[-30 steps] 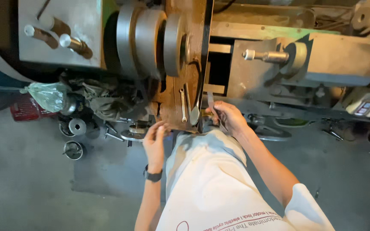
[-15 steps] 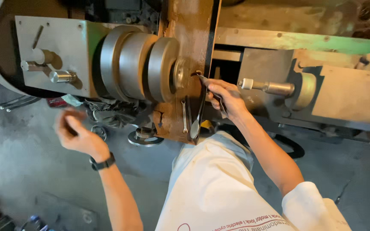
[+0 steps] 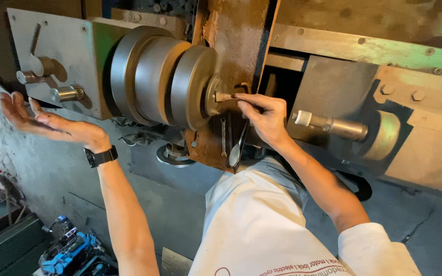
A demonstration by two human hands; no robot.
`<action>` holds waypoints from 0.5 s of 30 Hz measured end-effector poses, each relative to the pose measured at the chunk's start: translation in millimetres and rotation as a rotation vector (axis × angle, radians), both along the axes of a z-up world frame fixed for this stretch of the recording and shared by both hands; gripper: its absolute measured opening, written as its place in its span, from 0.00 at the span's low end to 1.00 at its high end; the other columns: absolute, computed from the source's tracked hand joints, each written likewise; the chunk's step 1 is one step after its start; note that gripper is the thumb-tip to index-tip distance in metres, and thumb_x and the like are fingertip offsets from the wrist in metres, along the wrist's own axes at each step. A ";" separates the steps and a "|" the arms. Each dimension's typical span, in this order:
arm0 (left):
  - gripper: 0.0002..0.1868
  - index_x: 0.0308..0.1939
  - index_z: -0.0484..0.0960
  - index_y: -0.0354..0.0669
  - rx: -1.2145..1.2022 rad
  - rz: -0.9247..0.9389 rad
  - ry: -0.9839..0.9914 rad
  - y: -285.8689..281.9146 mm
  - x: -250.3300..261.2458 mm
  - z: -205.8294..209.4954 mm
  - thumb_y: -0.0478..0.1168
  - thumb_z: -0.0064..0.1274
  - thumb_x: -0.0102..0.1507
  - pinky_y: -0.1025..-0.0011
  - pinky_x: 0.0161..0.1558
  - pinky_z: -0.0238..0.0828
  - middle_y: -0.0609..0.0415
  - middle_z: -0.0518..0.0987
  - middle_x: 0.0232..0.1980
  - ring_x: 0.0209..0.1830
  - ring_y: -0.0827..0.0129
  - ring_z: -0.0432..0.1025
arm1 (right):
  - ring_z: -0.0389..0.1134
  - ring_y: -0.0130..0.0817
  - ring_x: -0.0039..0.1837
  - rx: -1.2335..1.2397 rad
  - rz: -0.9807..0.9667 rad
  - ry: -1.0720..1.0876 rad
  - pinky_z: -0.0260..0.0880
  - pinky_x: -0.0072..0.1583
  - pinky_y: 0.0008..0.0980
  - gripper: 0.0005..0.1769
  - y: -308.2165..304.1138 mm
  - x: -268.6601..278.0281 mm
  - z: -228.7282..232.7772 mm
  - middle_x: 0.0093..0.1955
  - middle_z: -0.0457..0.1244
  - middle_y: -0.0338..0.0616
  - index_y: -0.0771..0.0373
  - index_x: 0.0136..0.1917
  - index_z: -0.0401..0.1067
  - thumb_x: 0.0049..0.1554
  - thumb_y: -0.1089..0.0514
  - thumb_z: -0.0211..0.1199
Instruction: The person operates a metal lathe to machine a cylindrical metal part. They use a file to smooth the surface of the rotating workpiece, then stop the machine to wipe the part with a cloth. The person restarts the lathe and continues filing the metal part before removing it and wiping it clean.
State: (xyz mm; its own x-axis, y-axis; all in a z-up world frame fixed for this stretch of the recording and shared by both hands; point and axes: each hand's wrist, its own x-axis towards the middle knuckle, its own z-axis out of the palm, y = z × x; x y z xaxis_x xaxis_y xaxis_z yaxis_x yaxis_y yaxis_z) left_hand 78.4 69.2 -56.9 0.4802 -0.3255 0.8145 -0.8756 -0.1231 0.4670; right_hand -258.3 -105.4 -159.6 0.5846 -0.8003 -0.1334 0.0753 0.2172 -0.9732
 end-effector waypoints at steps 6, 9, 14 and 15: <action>0.22 0.73 0.61 0.47 -0.059 -0.113 0.012 9.9 23.2 -19.6 0.44 0.37 0.75 0.56 0.76 0.60 0.48 0.65 0.73 0.75 0.56 0.62 | 0.63 0.33 0.36 -0.538 0.095 -0.050 0.60 0.40 0.29 0.10 -12.4 11.9 2.5 0.40 0.64 0.46 0.66 0.54 0.74 0.58 0.67 0.63; 0.22 0.74 0.60 0.48 -0.048 -0.142 0.004 13.8 29.5 -26.4 0.43 0.36 0.75 0.57 0.76 0.58 0.49 0.65 0.74 0.75 0.56 0.62 | 0.60 0.39 0.34 -0.767 0.261 0.015 0.58 0.36 0.35 0.13 -21.7 14.7 4.3 0.36 0.58 0.44 0.66 0.57 0.72 0.58 0.64 0.64; 0.24 0.74 0.59 0.48 -0.013 -0.191 -0.031 3.0 21.5 -20.2 0.44 0.36 0.73 0.58 0.77 0.56 0.51 0.65 0.74 0.75 0.58 0.61 | 0.61 0.44 0.37 -0.969 0.480 0.121 0.64 0.40 0.41 0.17 -33.6 15.7 12.7 0.37 0.58 0.47 0.68 0.58 0.67 0.55 0.63 0.62; 0.24 0.74 0.59 0.49 -0.004 -0.163 -0.009 7.6 25.1 -24.6 0.45 0.35 0.74 0.59 0.78 0.54 0.51 0.64 0.74 0.76 0.59 0.60 | 0.62 0.47 0.38 -0.972 0.515 0.128 0.63 0.41 0.43 0.20 -34.3 15.3 13.7 0.38 0.58 0.49 0.69 0.59 0.65 0.55 0.62 0.61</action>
State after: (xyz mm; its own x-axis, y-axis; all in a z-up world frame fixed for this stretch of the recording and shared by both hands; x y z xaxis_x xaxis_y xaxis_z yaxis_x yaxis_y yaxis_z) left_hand 103.5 76.8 -81.6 0.4141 -0.3950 0.8200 -0.8879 0.0232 0.4595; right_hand -243.0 -139.6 -145.8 0.9046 -0.2619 0.3364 0.0819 -0.6677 -0.7399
